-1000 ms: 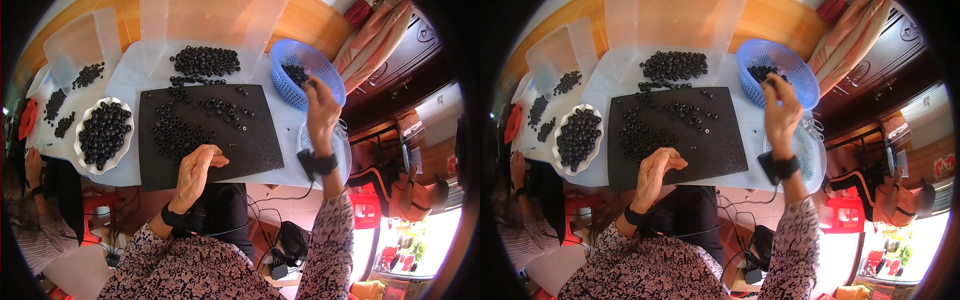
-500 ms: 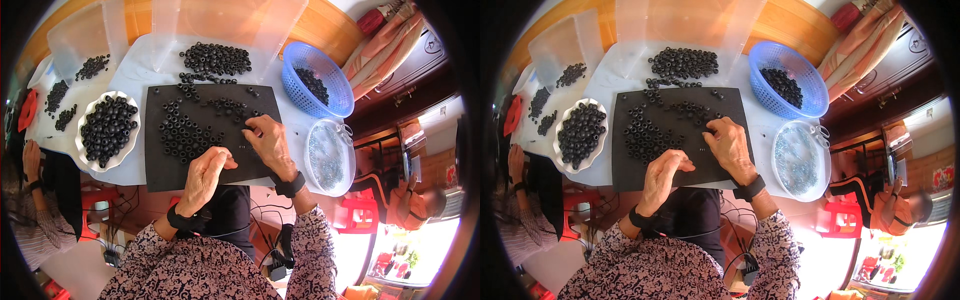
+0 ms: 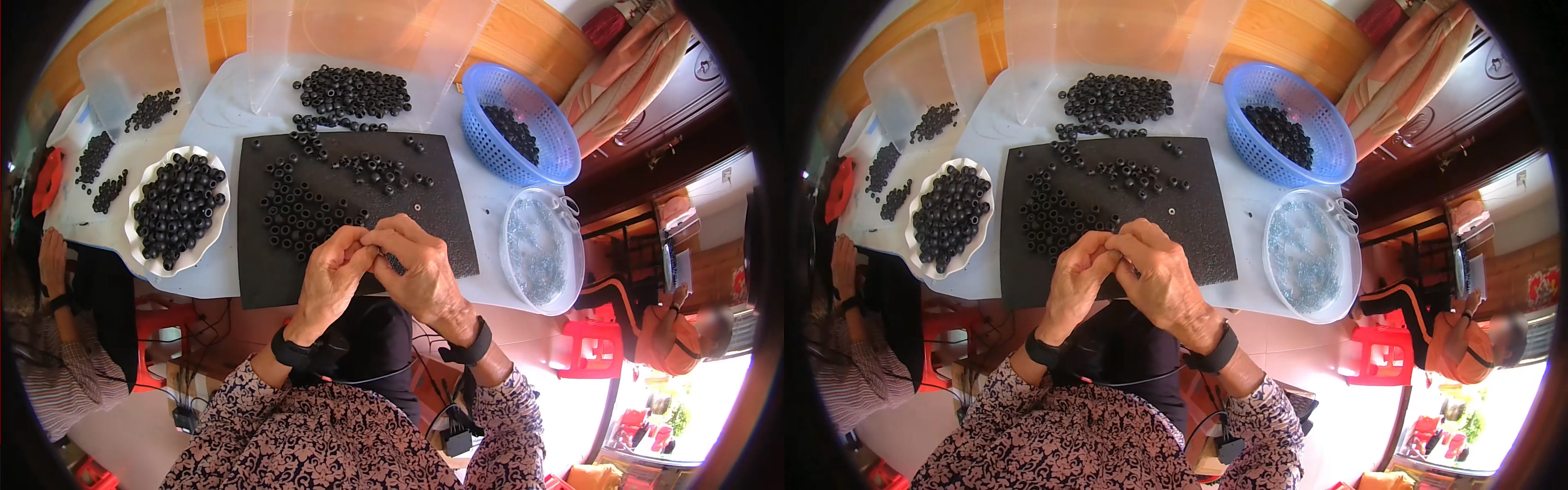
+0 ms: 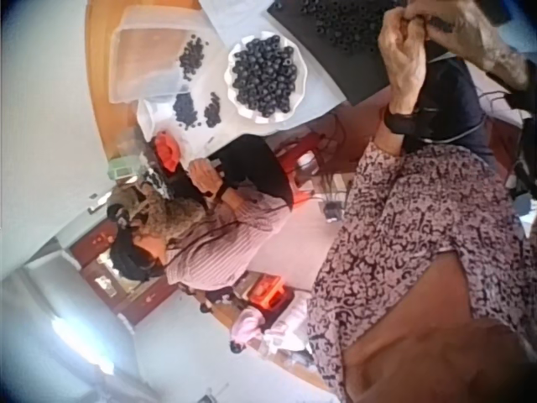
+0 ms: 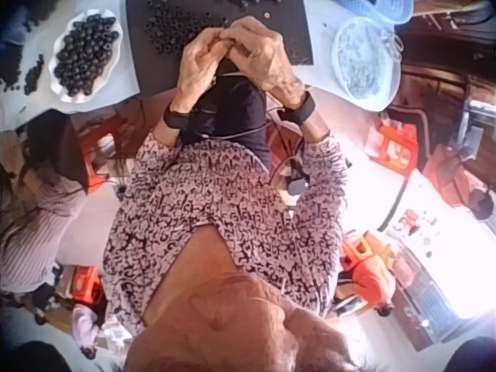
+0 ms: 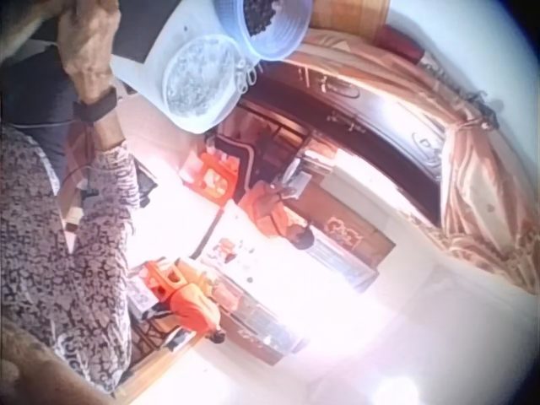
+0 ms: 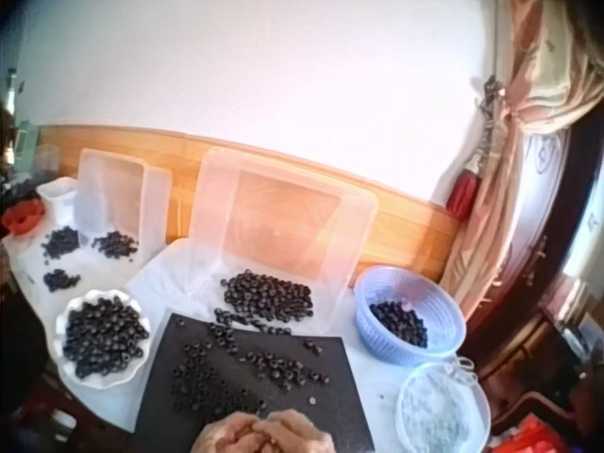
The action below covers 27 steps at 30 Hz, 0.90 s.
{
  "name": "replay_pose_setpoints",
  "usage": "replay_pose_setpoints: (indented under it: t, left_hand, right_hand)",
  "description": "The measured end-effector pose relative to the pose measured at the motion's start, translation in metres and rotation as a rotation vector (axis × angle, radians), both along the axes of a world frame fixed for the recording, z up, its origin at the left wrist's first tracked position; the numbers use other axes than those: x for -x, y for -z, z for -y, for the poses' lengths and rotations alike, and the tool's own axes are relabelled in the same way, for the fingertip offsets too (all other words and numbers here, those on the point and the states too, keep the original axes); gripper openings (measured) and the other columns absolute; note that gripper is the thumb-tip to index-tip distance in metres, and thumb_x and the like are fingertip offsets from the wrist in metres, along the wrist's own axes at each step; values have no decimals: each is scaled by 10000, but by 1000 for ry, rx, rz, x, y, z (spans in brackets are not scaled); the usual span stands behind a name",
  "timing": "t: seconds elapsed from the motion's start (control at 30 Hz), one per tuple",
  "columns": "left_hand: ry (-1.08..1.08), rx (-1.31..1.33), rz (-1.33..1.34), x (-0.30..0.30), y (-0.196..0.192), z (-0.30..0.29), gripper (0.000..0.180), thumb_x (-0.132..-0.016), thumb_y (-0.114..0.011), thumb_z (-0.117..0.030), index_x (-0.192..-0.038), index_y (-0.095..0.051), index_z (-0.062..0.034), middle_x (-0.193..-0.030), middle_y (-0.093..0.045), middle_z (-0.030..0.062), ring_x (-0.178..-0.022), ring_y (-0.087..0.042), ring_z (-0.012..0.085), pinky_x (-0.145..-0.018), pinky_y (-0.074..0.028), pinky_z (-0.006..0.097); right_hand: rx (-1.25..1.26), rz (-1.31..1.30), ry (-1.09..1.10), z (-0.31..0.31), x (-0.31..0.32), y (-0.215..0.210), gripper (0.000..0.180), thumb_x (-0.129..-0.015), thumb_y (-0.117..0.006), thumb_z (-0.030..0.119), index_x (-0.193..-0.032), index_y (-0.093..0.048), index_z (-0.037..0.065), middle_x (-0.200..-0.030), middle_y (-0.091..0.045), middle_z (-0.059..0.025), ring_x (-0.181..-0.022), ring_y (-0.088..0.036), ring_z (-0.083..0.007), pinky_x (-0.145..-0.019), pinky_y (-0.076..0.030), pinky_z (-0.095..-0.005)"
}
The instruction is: The recorder is sorting and assembling small black plastic rings on a workspace table.
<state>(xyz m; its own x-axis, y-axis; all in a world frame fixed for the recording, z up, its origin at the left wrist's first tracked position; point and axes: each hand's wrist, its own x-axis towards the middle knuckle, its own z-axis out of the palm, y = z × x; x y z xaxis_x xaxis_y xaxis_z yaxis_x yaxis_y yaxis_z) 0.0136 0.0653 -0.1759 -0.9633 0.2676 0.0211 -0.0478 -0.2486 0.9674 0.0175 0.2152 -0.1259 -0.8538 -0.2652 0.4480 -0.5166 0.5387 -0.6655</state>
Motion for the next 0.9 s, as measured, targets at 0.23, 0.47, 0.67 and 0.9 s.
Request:
replay_pose_setpoints:
  t: [0.23,0.47,0.67,0.9]
  left_hand:
    - [180,-60,97,3,0,6,133,-948,-567,-37,-1066,-573,22,-880,-664,49,-832,-638,83,-764,-509,220]
    - [87,-16,16,2,0,9,165,-912,-557,1,-1075,-576,9,-856,-697,85,-825,-663,109,-769,-527,252]
    - [41,28,-29,0,2,4,165,-907,-571,2,-1070,-589,7,-824,-690,77,-791,-655,107,-754,-520,244]
    - [19,59,-9,-1,3,1,161,-906,-572,-6,-1065,-583,17,-819,-691,77,-786,-664,106,-732,-527,251]
  right_hand:
    - [367,290,143,-16,0,5,233,-835,-566,-54,-1026,-686,1,-938,-676,-119,-795,-698,-215,-723,-553,-297]
    - [-62,104,165,-45,21,14,198,-785,-597,-48,-963,-679,-18,-905,-655,-139,-719,-668,-286,-693,-547,-362]
    - [-215,43,90,-35,26,24,133,-730,-624,-38,-847,-661,13,-851,-633,-126,-707,-639,-341,-656,-534,-407]
    - [71,236,146,-28,12,14,131,-730,-668,-2,-860,-664,11,-739,-639,-95,-681,-690,-241,-641,-544,-321]
